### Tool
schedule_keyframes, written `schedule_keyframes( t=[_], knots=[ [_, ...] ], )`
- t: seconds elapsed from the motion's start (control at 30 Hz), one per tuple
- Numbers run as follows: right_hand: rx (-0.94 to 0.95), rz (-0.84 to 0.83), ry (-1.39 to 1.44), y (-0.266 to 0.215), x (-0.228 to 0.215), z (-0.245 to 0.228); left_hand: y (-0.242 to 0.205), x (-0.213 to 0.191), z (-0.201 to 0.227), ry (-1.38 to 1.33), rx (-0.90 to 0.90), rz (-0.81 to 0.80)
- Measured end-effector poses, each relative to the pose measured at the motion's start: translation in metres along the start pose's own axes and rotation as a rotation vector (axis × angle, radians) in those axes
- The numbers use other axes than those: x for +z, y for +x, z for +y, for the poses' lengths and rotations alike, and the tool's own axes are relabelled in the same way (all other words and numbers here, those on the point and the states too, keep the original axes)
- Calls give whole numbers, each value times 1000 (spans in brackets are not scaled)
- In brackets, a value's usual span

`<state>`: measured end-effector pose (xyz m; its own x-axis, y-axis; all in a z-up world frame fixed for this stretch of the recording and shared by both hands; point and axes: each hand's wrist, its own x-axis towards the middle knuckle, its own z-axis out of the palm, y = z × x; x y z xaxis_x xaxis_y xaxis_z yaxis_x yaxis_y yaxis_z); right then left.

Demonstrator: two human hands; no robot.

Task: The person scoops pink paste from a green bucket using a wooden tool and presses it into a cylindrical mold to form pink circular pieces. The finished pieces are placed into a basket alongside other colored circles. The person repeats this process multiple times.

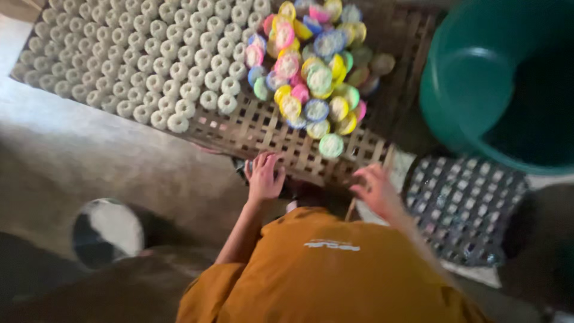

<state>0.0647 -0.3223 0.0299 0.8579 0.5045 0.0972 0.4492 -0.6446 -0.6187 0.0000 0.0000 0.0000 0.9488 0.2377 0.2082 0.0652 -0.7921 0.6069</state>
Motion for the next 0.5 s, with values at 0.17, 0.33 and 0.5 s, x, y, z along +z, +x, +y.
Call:
schedule_keyframes(
  t=[0.17,0.33,0.5],
  knots=[
    [149,-334,-47,13,17,5,17,16,-4,151,2,-99],
    [122,-196,-180,11,25,-7,25,20,-23,57,157,-176],
    [263,-50,-306,1,55,-10,59,21,-52,-97,255,-467]
  ],
)
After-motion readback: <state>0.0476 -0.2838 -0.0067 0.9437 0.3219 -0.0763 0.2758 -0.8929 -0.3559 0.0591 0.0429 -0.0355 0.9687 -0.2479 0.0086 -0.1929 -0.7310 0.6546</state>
